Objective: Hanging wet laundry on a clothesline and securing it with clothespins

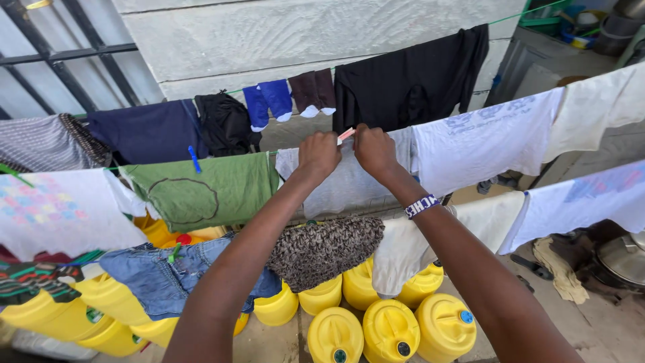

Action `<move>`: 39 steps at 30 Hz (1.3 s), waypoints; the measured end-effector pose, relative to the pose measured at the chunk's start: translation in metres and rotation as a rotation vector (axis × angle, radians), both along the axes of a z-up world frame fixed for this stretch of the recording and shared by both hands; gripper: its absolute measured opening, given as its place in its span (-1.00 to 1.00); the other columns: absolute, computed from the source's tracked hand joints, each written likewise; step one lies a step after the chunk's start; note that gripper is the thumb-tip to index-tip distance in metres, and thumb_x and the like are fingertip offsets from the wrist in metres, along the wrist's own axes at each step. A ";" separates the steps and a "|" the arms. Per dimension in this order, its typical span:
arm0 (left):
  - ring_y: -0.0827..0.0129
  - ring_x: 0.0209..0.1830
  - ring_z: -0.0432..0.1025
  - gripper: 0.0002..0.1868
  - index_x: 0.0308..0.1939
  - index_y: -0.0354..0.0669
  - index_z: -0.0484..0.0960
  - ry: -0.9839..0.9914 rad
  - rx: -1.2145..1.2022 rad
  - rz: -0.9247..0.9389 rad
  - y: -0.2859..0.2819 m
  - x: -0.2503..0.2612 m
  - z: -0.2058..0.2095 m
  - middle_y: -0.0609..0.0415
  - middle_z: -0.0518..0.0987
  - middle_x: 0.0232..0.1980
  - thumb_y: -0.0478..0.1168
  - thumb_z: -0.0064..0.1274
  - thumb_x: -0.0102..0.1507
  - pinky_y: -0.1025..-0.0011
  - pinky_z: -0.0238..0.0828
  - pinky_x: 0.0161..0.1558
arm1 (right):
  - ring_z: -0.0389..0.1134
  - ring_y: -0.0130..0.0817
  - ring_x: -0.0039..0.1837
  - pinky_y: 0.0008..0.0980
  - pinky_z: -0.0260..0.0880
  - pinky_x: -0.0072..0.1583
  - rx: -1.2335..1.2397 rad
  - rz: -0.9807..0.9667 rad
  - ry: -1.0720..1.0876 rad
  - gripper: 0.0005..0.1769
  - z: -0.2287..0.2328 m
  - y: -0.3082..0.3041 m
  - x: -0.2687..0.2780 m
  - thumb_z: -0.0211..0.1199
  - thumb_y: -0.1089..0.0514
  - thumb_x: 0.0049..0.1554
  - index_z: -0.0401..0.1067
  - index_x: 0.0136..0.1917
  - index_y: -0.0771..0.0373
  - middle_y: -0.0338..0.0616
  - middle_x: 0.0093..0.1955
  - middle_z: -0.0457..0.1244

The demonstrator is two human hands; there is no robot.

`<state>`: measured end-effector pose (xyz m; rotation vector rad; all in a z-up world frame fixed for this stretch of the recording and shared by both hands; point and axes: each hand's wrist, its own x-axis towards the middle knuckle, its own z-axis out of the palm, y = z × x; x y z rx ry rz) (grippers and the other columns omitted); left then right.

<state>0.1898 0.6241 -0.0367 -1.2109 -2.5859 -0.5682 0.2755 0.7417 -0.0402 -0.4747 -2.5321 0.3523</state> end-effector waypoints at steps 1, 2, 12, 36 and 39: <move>-0.06 -0.24 0.50 -0.73 -0.33 -0.22 0.62 -0.010 0.048 0.010 -0.003 0.005 0.002 -0.17 0.57 -0.33 -0.14 -0.11 0.11 0.07 0.48 -0.21 | 0.38 0.11 -0.22 0.02 0.41 -0.17 0.078 -0.039 0.013 -0.77 0.001 -0.012 0.007 -0.08 0.14 0.17 0.35 -0.16 0.28 0.13 -0.37 0.27; -0.06 -0.27 0.51 -0.74 -0.36 -0.23 0.61 -0.017 0.096 0.012 -0.004 0.010 0.006 -0.17 0.56 -0.37 -0.14 -0.11 0.11 0.08 0.47 -0.23 | 0.38 0.13 -0.19 0.05 0.41 -0.13 0.156 -0.085 0.030 -0.78 0.003 -0.022 0.014 -0.10 0.13 0.20 0.30 -0.12 0.29 0.11 -0.35 0.25; -0.09 -0.24 0.51 -0.74 -0.36 -0.18 0.64 -0.088 0.055 -0.036 -0.011 0.010 0.012 -0.17 0.58 -0.36 -0.10 -0.07 0.13 0.07 0.46 -0.23 | 0.36 0.19 -0.18 0.10 0.41 -0.17 -0.032 -0.057 0.091 -0.71 -0.019 -0.011 0.013 -0.18 0.07 0.26 0.29 -0.12 0.27 0.14 -0.35 0.24; -0.15 -0.17 0.48 -0.62 0.13 -0.09 0.40 0.111 0.035 -0.184 -0.003 0.028 0.073 -0.22 0.55 -0.23 -0.21 -0.09 0.22 -0.02 0.42 -0.13 | 0.29 0.11 -0.19 -0.06 0.24 -0.14 0.288 -0.063 0.421 -0.91 0.107 0.136 0.093 0.15 0.09 0.14 0.34 -0.17 0.11 -0.07 -0.36 0.21; -0.27 -0.19 0.42 -0.64 0.10 0.13 0.43 0.208 -0.057 -0.208 0.036 0.001 0.052 -0.31 0.52 -0.18 -0.04 -0.05 0.21 -0.11 0.28 -0.30 | 0.28 0.11 -0.30 -0.04 0.17 -0.28 0.236 -0.087 0.467 -0.78 0.110 0.185 0.117 0.16 0.21 -0.08 0.34 -0.11 0.28 -0.01 -0.43 0.27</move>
